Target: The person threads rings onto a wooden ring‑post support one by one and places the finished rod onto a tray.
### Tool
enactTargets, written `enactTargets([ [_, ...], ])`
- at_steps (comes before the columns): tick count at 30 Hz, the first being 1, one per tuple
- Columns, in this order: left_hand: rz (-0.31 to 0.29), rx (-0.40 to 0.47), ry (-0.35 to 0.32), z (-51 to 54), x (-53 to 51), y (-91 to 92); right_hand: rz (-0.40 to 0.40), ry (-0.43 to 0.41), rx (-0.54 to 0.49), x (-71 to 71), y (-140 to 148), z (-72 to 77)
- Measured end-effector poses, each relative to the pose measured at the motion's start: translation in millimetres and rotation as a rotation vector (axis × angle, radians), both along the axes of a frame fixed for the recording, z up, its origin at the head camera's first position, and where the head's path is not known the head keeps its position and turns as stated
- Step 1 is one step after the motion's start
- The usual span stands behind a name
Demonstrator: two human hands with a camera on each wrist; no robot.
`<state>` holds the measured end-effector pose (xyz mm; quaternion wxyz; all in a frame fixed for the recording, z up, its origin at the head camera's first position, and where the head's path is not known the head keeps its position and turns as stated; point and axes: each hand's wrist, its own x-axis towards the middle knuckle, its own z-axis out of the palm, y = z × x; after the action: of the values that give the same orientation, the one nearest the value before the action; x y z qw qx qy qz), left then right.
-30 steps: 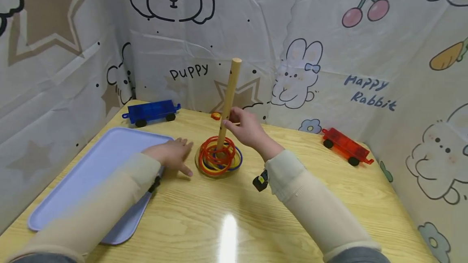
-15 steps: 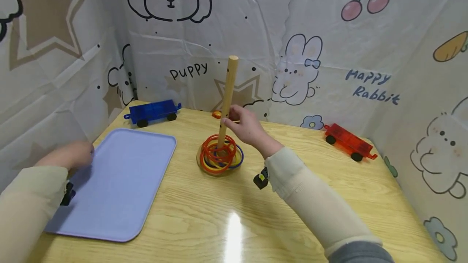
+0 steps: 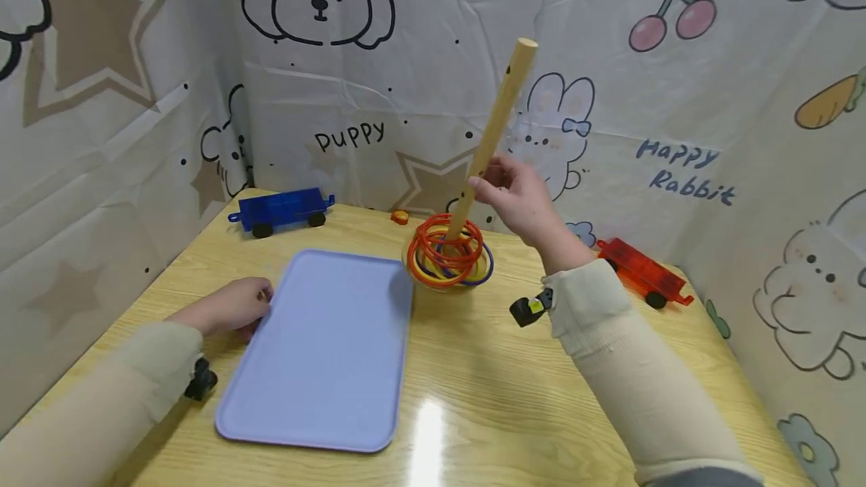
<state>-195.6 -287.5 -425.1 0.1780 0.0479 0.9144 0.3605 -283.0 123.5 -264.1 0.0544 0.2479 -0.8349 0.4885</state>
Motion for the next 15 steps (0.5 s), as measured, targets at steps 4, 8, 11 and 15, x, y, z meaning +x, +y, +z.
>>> enactTargets([
  [4, 0.025, 0.061, -0.029, -2.3, -22.1, 56.3, -0.026, 0.016, 0.091, -0.9, 1.4, -4.0],
  [8, 0.055, 0.059, -0.034, -4.1, -46.0, 100.0, -0.033, -0.007, 0.108, -3.1, -0.3, -19.7],
  [11, 0.074, 0.046, -0.031, -4.0, -57.2, 119.9, -0.030, -0.037, 0.114, -5.5, -2.4, -31.9],
  [15, 0.081, 0.037, -0.029, -2.6, -64.9, 133.5, -0.042, -0.041, 0.126, -7.3, -4.0, -41.1],
])
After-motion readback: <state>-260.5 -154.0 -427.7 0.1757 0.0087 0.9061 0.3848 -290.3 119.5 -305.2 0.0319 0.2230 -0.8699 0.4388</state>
